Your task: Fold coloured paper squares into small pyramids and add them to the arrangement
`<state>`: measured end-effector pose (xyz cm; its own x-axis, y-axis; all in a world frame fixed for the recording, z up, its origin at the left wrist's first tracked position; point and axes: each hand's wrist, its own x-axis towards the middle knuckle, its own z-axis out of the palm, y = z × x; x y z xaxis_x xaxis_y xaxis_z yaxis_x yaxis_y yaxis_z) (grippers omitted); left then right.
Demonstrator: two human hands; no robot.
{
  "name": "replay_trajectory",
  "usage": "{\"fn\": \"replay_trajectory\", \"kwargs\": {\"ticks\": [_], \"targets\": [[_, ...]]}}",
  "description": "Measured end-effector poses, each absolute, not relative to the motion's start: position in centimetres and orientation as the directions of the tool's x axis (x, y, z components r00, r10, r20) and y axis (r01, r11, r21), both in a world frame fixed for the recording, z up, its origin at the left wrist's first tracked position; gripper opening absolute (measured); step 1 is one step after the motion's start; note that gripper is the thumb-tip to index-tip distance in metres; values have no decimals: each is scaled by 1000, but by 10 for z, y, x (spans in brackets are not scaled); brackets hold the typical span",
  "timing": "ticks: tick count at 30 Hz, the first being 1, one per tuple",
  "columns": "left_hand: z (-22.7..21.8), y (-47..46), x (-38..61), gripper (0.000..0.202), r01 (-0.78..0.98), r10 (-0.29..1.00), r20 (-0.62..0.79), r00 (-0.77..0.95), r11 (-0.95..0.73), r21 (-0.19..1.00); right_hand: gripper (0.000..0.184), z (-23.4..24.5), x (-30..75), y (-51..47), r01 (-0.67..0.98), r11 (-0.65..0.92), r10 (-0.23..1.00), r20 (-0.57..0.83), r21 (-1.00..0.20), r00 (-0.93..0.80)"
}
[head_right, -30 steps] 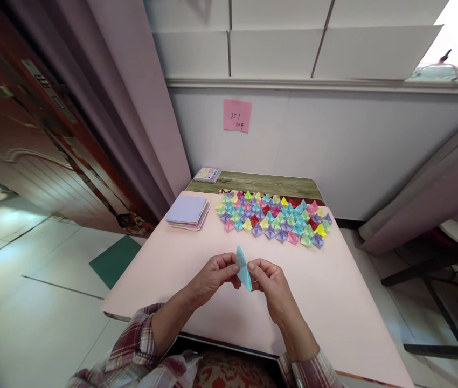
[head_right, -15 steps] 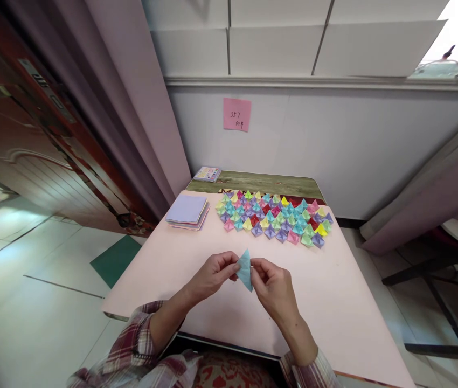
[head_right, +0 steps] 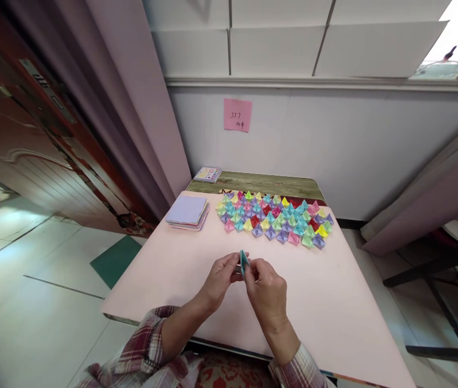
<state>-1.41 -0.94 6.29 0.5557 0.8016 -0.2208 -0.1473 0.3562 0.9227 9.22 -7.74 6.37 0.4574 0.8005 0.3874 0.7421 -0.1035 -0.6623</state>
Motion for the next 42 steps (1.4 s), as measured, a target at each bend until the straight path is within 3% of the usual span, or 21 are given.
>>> {"fn": "replay_trajectory", "kwargs": {"ticks": [3, 6, 8, 10, 12, 13, 15, 17, 19, 22, 26, 30, 32, 37, 42], "targets": [[68, -12, -15, 52, -168, 796, -224, 563, 375, 911, 28, 57, 88, -77, 779, -79, 803, 423, -622, 419], [69, -14, -18, 53, -127, 810, -186, 556, 304, 944, 27, 57, 88, -75, 740, -94, 803, 388, -666, 452], [67, -14, -21, 48, -60, 875, -85, 476, 128, 990, 29, 60, 93, -74, 668, -140, 794, 321, -731, 517], [62, -13, -27, 41, 53, 933, 151, 327, -178, 983, 30, 63, 98, -73, 550, -183, 785, 215, -815, 581], [56, -12, -34, 28, 194, 852, 448, 272, -505, 841, 32, 66, 103, -73, 405, -208, 787, 94, -890, 610], [54, -12, -38, 18, 240, 769, 545, 333, -628, 740, 33, 66, 104, -73, 341, -213, 789, 45, -916, 613], [51, -11, -42, 12, 274, 617, 596, 514, -776, 568, 36, 66, 105, -72, 259, -209, 794, -10, -943, 607], [51, -11, -42, 17, 301, 568, 557, 607, -812, 500, 38, 66, 103, -73, 244, -194, 797, -8, -950, 604], [53, -11, -39, 20, 337, 615, 514, 598, -775, 535, 38, 65, 100, -73, 276, -176, 801, 25, -945, 598], [56, -13, -34, 21, 295, 722, 418, 551, -637, 712, 35, 62, 96, -75, 417, -157, 808, 127, -895, 576], [59, -18, -28, 25, 135, 838, 166, 520, -273, 952, 30, 56, 92, -75, 683, -135, 791, 336, -718, 511], [58, -22, -23, 40, -33, 834, -93, 544, 132, 991, 26, 48, 89, -73, 833, -113, 779, 472, -542, 413], [57, -21, -20, 42, -75, 820, -157, 551, 235, 969, 25, 44, 88, -72, 878, -104, 777, 513, -467, 365], [55, -14, -17, 32, -95, 850, -161, 501, 239, 966, 26, 42, 84, -73, 937, -97, 789, 547, -336, 278], [53, -10, -20, 15, 3, 883, -139, 449, 154, 988, 24, 42, 85, -74, 915, -85, 790, 533, -395, 304]]}}
